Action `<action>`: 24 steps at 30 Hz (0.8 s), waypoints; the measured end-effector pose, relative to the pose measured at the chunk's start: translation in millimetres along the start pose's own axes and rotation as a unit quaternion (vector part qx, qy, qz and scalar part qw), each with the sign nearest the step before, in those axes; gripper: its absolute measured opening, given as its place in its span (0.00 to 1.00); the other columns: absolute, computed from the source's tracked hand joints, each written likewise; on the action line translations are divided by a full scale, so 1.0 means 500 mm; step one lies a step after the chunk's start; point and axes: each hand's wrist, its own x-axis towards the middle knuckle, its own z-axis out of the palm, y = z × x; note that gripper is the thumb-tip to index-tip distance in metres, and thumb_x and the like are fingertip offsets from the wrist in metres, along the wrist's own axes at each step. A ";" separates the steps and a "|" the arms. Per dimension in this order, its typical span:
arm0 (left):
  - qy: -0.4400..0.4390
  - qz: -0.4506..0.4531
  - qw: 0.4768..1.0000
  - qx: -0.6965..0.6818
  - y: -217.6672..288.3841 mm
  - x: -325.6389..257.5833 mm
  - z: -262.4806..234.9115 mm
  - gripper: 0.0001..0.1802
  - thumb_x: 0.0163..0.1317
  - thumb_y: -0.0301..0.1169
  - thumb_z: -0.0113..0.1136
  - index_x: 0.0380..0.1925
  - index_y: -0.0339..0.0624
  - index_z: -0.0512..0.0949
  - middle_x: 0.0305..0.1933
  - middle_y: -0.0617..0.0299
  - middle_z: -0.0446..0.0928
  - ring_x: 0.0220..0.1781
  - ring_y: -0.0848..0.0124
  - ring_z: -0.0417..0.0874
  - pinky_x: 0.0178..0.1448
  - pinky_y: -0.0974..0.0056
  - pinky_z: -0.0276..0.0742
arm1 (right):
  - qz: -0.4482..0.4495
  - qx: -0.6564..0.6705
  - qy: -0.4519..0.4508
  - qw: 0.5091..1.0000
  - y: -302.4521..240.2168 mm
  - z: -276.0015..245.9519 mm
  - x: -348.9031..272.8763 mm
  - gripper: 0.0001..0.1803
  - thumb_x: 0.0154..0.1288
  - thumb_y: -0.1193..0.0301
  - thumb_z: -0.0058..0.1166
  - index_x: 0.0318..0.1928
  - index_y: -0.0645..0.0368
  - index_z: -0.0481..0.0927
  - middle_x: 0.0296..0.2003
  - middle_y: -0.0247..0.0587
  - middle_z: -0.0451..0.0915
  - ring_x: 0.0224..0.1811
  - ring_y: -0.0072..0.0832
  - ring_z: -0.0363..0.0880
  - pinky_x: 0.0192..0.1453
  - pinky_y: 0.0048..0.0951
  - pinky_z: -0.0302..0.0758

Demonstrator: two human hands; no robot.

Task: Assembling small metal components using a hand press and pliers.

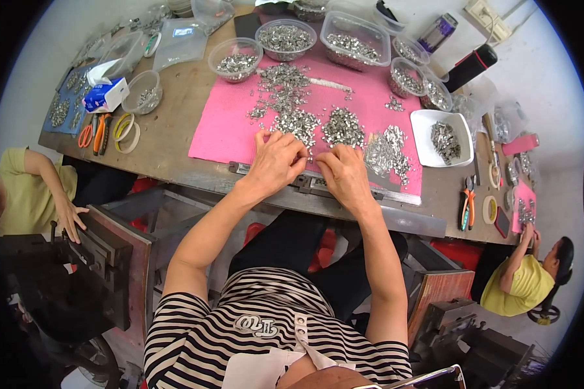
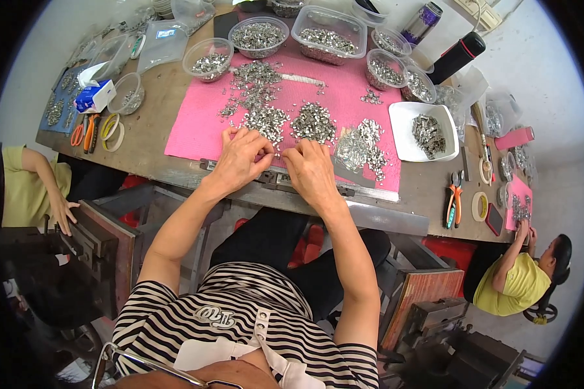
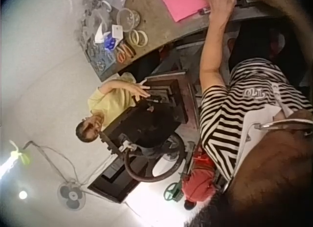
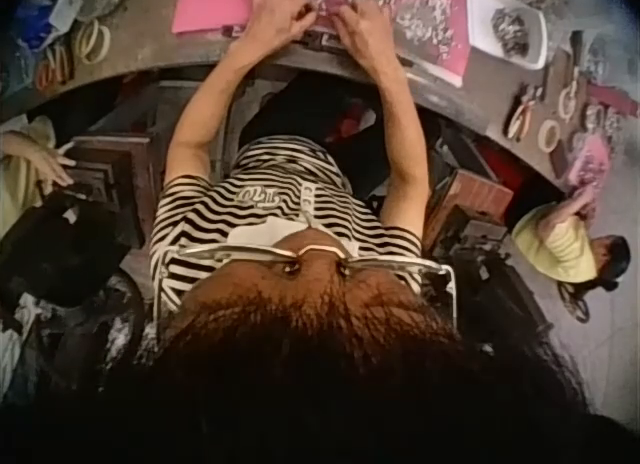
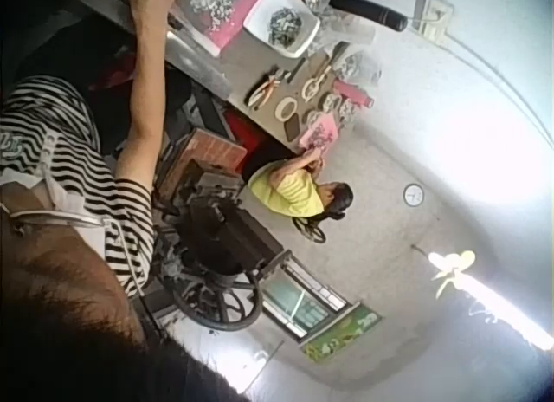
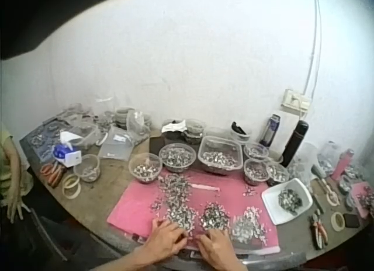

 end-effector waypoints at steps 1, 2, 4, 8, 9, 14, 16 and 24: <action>0.000 0.000 1.000 0.000 0.000 -0.001 -0.002 0.03 0.60 0.31 0.66 0.35 0.50 0.82 0.33 0.67 0.75 0.44 0.66 0.76 0.63 0.49 0.58 | 0.000 0.000 0.000 1.000 -0.002 0.005 0.002 0.07 0.60 0.76 0.64 0.40 0.56 0.85 0.32 0.38 0.74 0.40 0.37 0.76 0.46 0.39 0.68; 0.003 0.002 1.000 -0.002 -0.001 -0.003 -0.004 0.03 0.61 0.30 0.66 0.35 0.49 0.83 0.33 0.67 0.76 0.43 0.66 0.76 0.63 0.51 0.58 | 0.006 -0.013 0.002 1.000 -0.002 0.012 0.002 0.06 0.60 0.76 0.64 0.39 0.57 0.84 0.32 0.38 0.74 0.40 0.37 0.76 0.47 0.39 0.67; 0.007 0.003 1.000 -0.003 -0.006 -0.007 -0.008 0.04 0.61 0.29 0.66 0.36 0.49 0.84 0.33 0.67 0.77 0.42 0.67 0.76 0.63 0.53 0.57 | 0.012 -0.026 0.005 1.000 -0.002 0.019 0.002 0.05 0.60 0.76 0.64 0.38 0.57 0.83 0.32 0.39 0.74 0.40 0.37 0.76 0.47 0.39 0.67; 0.015 -0.021 0.999 -0.018 -0.007 -0.008 -0.013 0.03 0.61 0.30 0.66 0.35 0.49 0.85 0.34 0.67 0.77 0.45 0.66 0.77 0.62 0.51 0.58 | 0.037 -0.029 0.007 0.999 0.003 0.020 -0.004 0.05 0.60 0.76 0.64 0.36 0.58 0.81 0.32 0.39 0.75 0.40 0.38 0.77 0.47 0.39 0.67; 0.011 -0.032 0.999 -0.011 -0.004 -0.008 -0.012 0.02 0.61 0.30 0.66 0.34 0.49 0.85 0.35 0.67 0.77 0.46 0.66 0.77 0.62 0.49 0.58 | 0.035 -0.025 0.019 0.999 0.007 0.017 -0.007 0.05 0.61 0.76 0.63 0.36 0.58 0.81 0.31 0.40 0.75 0.39 0.38 0.78 0.46 0.39 0.67; 0.028 -0.006 0.999 0.028 0.000 -0.016 -0.011 0.03 0.61 0.32 0.68 0.35 0.49 0.86 0.35 0.67 0.77 0.45 0.67 0.77 0.65 0.48 0.57 | 0.082 0.078 -0.006 0.994 0.001 -0.047 -0.042 0.06 0.59 0.79 0.63 0.36 0.59 0.79 0.33 0.41 0.77 0.40 0.38 0.77 0.47 0.39 0.70; 0.026 0.001 0.999 0.031 0.001 -0.012 -0.012 0.03 0.61 0.31 0.68 0.35 0.49 0.86 0.34 0.67 0.77 0.45 0.67 0.77 0.65 0.48 0.57 | 0.103 0.119 -0.013 0.987 0.000 -0.061 -0.064 0.07 0.58 0.80 0.63 0.36 0.59 0.79 0.34 0.40 0.77 0.40 0.38 0.77 0.46 0.39 0.70; -0.022 0.029 0.999 0.032 0.000 0.003 -0.016 0.02 0.60 0.30 0.66 0.32 0.47 0.82 0.33 0.66 0.74 0.45 0.67 0.76 0.67 0.48 0.57 | 0.035 0.073 0.011 0.997 -0.004 -0.055 -0.095 0.10 0.54 0.82 0.64 0.37 0.60 0.78 0.37 0.39 0.77 0.40 0.39 0.76 0.44 0.39 0.71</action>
